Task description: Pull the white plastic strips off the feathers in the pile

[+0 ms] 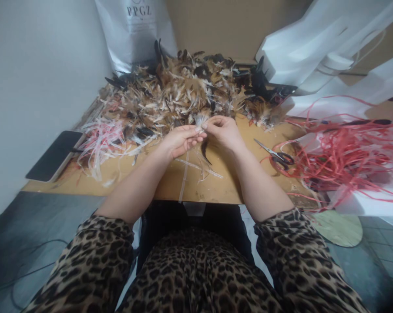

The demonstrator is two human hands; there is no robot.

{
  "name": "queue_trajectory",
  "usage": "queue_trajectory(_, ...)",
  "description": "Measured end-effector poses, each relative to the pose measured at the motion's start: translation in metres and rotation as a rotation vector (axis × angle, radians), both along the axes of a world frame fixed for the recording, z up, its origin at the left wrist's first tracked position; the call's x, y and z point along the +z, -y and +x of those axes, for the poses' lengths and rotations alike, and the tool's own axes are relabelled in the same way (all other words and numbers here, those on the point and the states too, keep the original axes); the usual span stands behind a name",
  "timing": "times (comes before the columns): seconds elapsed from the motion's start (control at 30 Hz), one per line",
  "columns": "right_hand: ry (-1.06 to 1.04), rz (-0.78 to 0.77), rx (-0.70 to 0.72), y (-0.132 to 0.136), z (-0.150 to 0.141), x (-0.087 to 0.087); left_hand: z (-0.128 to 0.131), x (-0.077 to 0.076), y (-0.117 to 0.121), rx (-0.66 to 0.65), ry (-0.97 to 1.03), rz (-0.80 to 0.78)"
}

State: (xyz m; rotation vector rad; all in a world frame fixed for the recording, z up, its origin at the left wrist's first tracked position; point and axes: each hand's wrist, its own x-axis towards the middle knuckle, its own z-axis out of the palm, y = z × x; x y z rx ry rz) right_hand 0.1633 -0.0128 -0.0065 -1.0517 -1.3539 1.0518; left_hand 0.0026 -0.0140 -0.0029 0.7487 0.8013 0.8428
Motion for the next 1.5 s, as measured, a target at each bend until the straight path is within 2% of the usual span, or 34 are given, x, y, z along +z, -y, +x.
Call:
queue_trajectory(0.33, -0.002, -0.031, 0.018, -0.001, 0.002, -0.004, 0.000, 0.000, 0.000, 0.002, -0.044, 0.017)
queue_trajectory(0.57, -0.039, -0.105, -0.068, -0.002, -0.001, -0.005, 0.003, -0.002, 0.000, 0.069, -0.050, 0.075)
queue_trajectory(0.8, -0.191, -0.172, 0.023, 0.002, 0.000, 0.003, 0.001, 0.000, -0.001, 0.089, 0.038, 0.061)
queue_trajectory(1.0, -0.180, -0.149, 0.118, 0.007, 0.006, 0.016, -0.002, 0.005, 0.000, 0.048, 0.084, -0.017)
queue_trajectory(1.3, -0.161, -0.131, 0.217, 0.006, 0.005, 0.007, -0.003, 0.000, 0.001, -0.051, 0.086, -0.002)
queue_trajectory(1.5, -0.196, -0.168, 0.137, 0.006, 0.001, 0.004, -0.002, -0.005, -0.002, -0.011, 0.029, 0.086)
